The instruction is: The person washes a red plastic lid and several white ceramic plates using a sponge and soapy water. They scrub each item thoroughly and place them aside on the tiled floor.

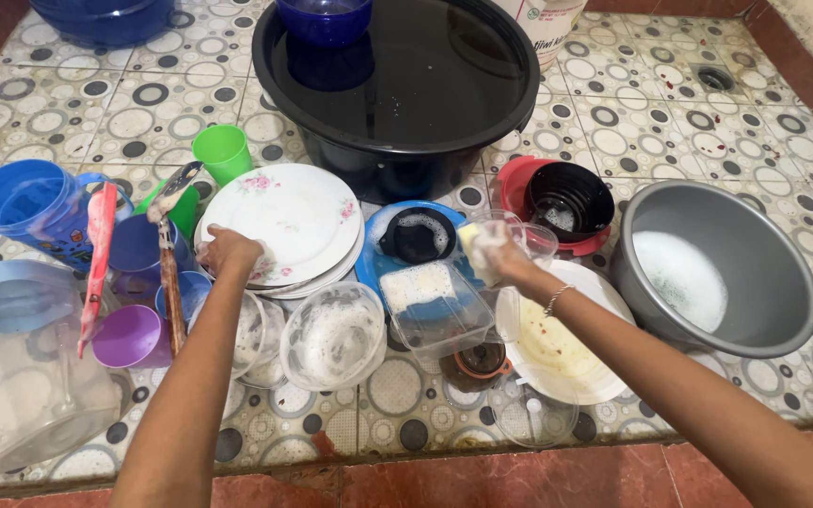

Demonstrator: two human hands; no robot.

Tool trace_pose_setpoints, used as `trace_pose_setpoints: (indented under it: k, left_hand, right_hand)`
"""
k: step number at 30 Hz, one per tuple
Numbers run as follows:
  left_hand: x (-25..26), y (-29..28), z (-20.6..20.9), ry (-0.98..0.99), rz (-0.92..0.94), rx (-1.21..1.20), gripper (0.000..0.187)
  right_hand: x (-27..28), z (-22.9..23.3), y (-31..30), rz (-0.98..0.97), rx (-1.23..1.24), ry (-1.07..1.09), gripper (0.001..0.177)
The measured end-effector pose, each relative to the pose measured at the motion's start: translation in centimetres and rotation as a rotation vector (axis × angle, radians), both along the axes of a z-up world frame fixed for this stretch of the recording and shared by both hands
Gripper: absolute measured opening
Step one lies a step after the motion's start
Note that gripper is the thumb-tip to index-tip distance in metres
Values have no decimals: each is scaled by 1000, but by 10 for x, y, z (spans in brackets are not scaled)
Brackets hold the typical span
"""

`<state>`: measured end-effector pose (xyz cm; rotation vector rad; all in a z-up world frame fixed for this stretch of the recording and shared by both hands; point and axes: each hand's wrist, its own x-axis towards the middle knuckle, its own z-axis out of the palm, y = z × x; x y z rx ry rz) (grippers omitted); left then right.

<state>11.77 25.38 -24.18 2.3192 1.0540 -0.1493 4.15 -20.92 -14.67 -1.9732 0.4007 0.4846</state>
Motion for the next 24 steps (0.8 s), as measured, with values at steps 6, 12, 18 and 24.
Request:
trace_pose_setpoints:
  k: [6, 12, 18, 24]
  left_hand:
    - [5, 7, -15, 48, -76, -13, 113]
    - [9, -18, -6, 149, -193, 33, 113]
    - [-4, -76, 23, 130, -408, 63, 101]
    - [-29, -137, 57, 116, -693, 183, 76]
  right_hand:
    - [-20, -8, 24, 310, -384, -146, 90]
    - [-31, -6, 27, 118, -170, -167, 83]
    - [-25, 8, 23, 199, -319, -474, 77]
    - [-13, 21, 6, 121, -332, -806, 61]
